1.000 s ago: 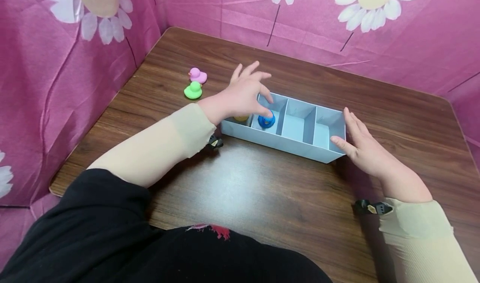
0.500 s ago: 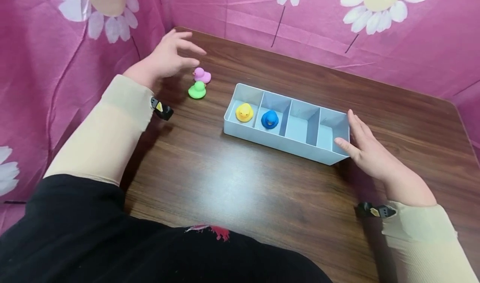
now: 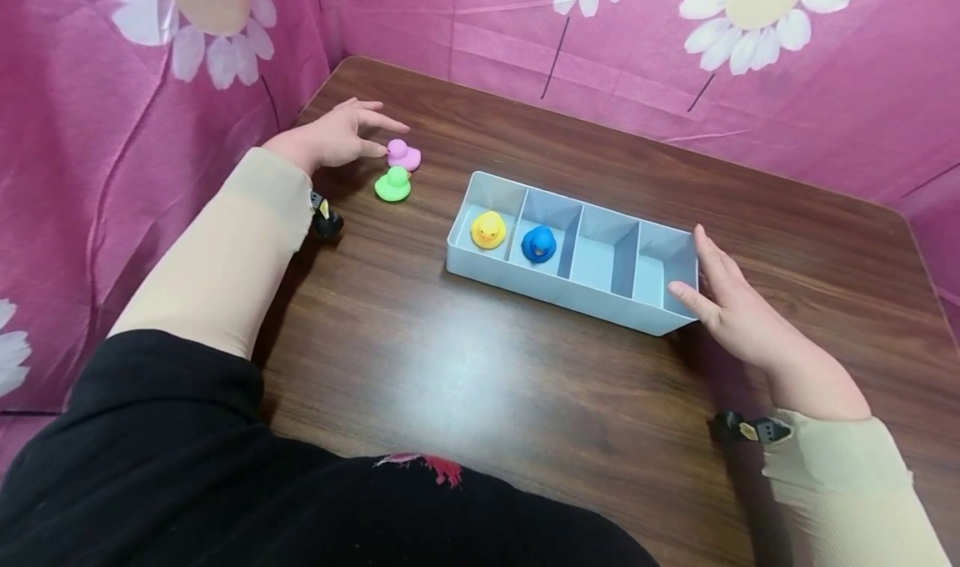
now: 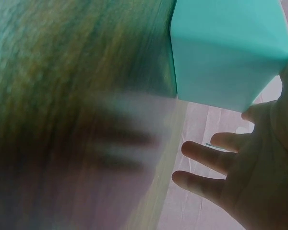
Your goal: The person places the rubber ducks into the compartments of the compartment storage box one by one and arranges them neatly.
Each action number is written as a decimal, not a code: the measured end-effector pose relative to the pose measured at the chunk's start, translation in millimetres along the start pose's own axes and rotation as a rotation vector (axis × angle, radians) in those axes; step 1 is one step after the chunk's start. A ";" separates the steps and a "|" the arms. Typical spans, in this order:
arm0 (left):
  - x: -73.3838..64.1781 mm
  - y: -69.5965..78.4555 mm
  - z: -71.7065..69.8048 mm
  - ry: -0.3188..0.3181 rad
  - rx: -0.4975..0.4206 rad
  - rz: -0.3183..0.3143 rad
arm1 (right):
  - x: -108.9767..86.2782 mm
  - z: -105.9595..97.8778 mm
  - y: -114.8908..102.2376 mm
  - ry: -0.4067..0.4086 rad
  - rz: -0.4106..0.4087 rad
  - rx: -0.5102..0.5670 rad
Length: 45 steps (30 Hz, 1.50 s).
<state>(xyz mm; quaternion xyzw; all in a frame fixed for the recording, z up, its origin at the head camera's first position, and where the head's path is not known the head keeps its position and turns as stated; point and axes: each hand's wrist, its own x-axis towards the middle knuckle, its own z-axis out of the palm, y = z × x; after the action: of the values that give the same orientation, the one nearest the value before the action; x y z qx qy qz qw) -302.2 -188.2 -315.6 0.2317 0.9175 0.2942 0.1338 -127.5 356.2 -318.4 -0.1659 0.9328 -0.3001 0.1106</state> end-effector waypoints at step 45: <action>10.5 81.9 6.9 0.211 -0.005 0.003 | 2.9 -9.0 8.6 -0.100 0.005 0.086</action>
<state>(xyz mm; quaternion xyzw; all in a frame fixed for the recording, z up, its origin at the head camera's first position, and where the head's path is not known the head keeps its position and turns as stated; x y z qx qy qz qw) -280.1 -120.7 -272.9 0.2005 0.9255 0.3193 0.0366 -135.0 366.4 -316.6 -0.1733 0.9128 -0.3312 0.1648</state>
